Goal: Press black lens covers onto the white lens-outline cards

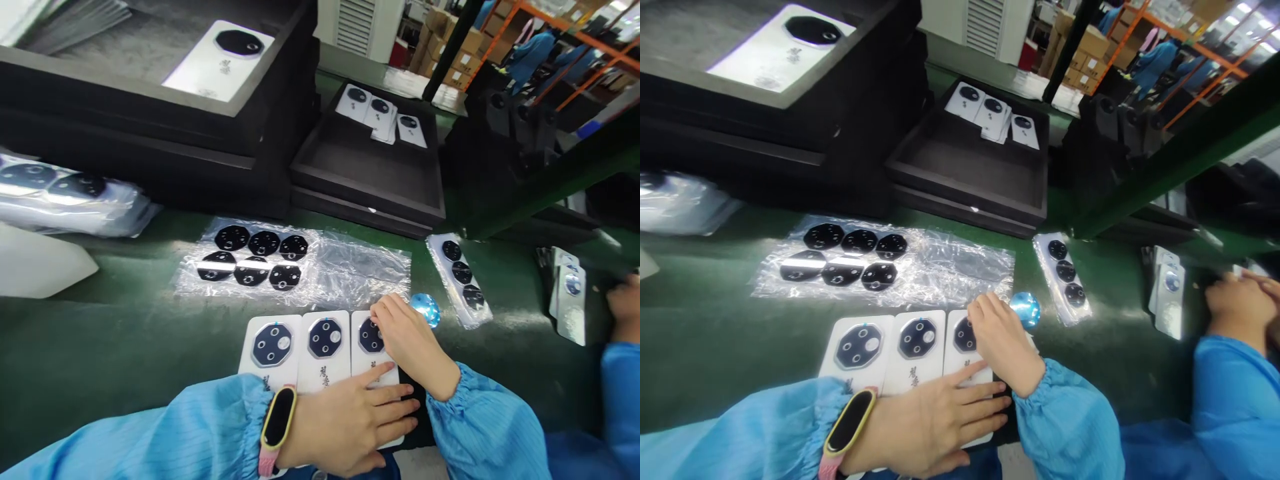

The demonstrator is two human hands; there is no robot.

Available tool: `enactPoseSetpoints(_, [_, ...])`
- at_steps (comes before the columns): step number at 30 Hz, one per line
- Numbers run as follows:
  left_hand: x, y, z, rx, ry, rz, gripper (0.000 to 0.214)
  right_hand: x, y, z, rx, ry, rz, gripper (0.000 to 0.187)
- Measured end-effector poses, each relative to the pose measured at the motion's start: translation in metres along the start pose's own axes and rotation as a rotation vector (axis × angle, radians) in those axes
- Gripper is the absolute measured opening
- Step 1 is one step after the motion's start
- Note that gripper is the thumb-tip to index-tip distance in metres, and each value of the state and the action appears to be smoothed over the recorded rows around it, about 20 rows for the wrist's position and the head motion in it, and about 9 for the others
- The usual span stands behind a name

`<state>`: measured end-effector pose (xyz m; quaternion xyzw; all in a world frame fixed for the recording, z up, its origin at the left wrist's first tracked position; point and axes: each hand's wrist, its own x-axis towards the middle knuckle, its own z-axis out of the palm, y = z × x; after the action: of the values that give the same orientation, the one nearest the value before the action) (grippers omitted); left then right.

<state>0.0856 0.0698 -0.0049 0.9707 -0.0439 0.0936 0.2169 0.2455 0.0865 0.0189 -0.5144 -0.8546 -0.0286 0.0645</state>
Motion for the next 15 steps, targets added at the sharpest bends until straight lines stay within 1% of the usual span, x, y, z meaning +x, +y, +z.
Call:
enactPoseSetpoints(3, [0.004,0.001,-0.007,0.051,0.013,0.012,0.046,0.001,-0.001,-0.005,-0.03,-0.07,0.027,0.017])
enactPoseSetpoints(7, [0.011,0.003,-0.014,0.172,0.027,0.059,0.045,0.003,-0.002,-0.017,-0.064,-0.172,0.069,0.009])
enactPoseSetpoints(9, [0.014,0.003,-0.016,0.235,0.059,0.098,0.046,0.004,-0.001,-0.023,-0.068,-0.217,0.081,0.007])
enactPoseSetpoints(12, [0.017,0.004,-0.015,0.304,0.118,0.17,0.051,0.004,-0.001,-0.034,-0.056,-0.274,0.089,0.011])
enactPoseSetpoints(15, [0.018,0.005,-0.01,0.378,0.212,0.181,0.05,0.003,-0.001,-0.044,-0.041,-0.317,0.091,0.013])
